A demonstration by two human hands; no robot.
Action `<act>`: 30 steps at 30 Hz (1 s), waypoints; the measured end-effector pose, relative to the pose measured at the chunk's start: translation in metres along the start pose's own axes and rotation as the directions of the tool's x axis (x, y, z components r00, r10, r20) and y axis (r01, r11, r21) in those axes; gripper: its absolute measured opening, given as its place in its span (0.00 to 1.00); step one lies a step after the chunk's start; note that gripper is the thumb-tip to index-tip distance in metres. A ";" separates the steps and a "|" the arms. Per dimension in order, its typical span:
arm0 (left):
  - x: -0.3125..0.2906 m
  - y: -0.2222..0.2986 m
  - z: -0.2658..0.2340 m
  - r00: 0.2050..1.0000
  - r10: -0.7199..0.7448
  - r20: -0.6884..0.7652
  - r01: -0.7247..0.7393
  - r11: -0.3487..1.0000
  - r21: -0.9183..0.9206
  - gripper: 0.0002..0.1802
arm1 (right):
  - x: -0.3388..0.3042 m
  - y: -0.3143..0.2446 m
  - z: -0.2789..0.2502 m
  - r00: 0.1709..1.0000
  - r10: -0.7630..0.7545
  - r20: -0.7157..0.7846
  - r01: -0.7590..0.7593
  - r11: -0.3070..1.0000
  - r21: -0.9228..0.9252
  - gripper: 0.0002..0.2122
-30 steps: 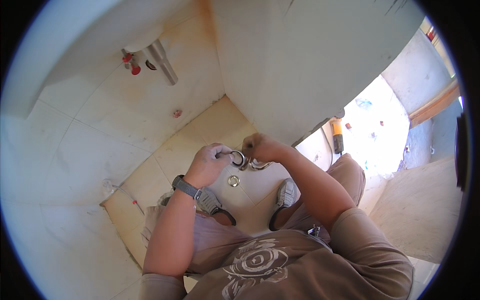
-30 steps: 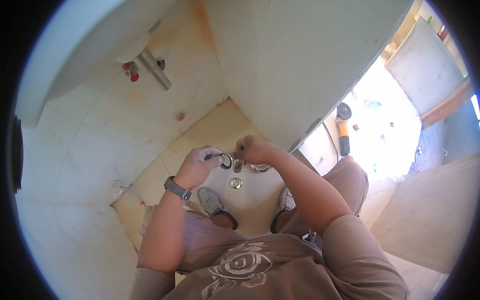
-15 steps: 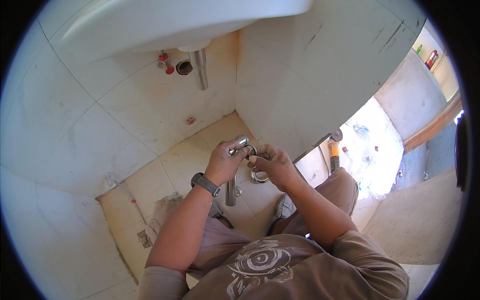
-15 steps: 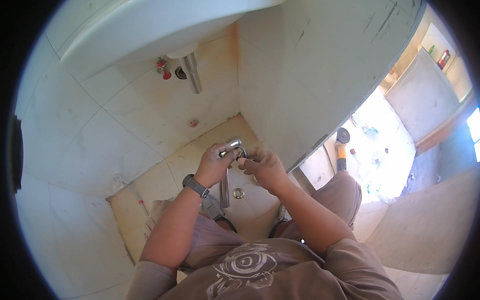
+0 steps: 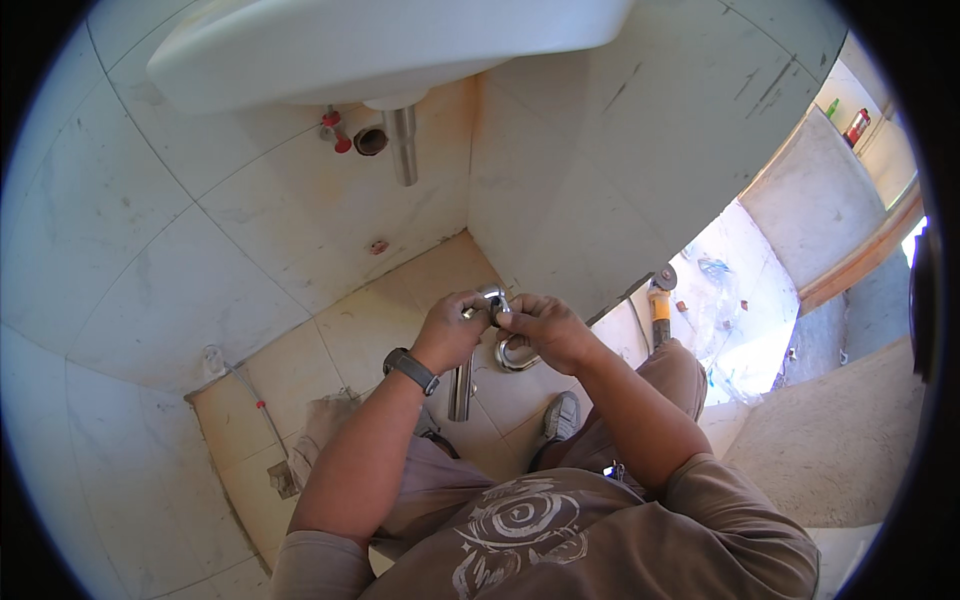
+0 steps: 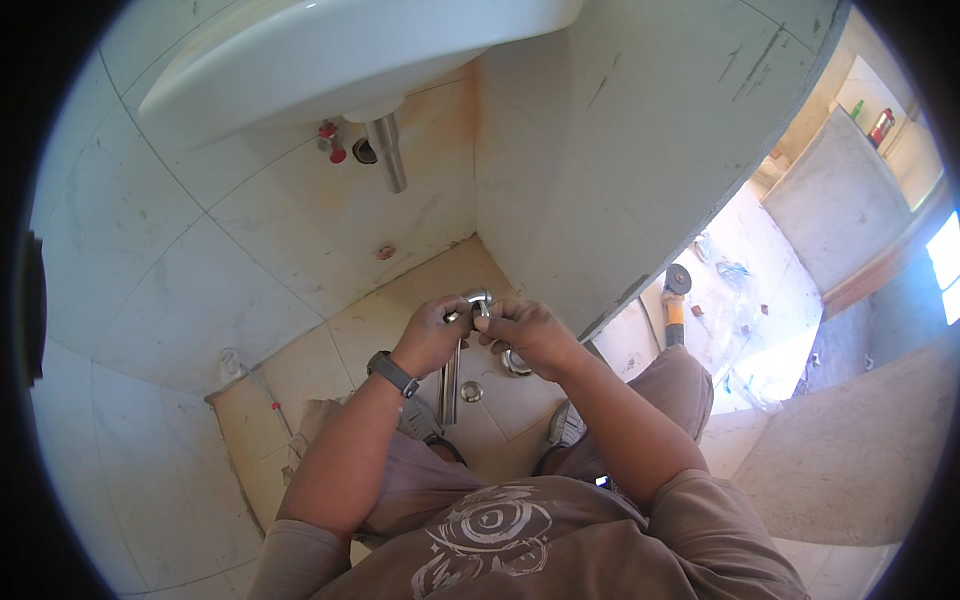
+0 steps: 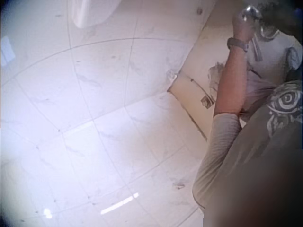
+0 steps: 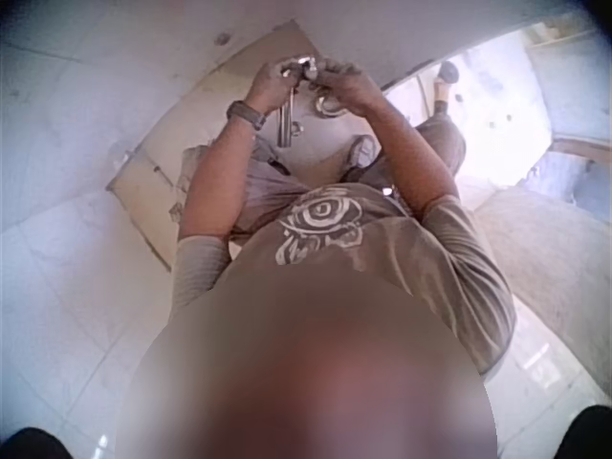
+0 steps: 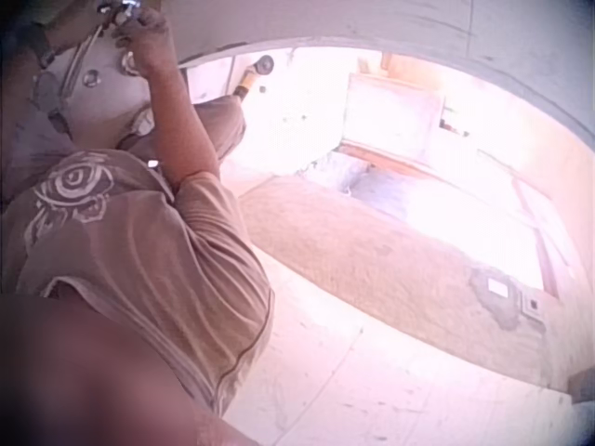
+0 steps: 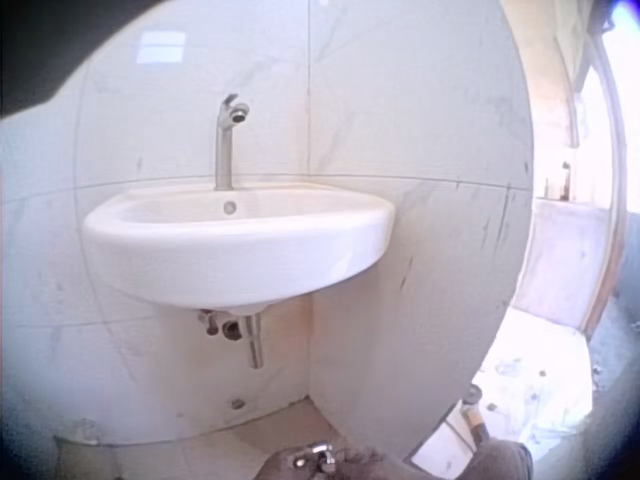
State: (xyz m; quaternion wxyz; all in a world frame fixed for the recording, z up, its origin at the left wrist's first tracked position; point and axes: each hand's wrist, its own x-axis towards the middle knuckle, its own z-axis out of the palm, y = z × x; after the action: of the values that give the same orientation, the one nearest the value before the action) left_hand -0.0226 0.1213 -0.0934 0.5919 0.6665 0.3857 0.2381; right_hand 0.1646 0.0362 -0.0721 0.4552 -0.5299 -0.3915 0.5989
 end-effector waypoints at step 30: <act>0.010 0.002 -0.017 0.883 -0.001 -0.468 -0.294 0.778 -0.556 0.24 | -0.006 0.049 -0.002 0.994 -0.033 -0.100 0.022 0.994 -0.110 0.26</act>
State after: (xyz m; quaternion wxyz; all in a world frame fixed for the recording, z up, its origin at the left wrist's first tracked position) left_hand -0.0296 0.1401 -0.0897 0.6504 0.3948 0.3572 0.5418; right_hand 0.1599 0.0165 -0.1169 0.4533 -0.5783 -0.4070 0.5426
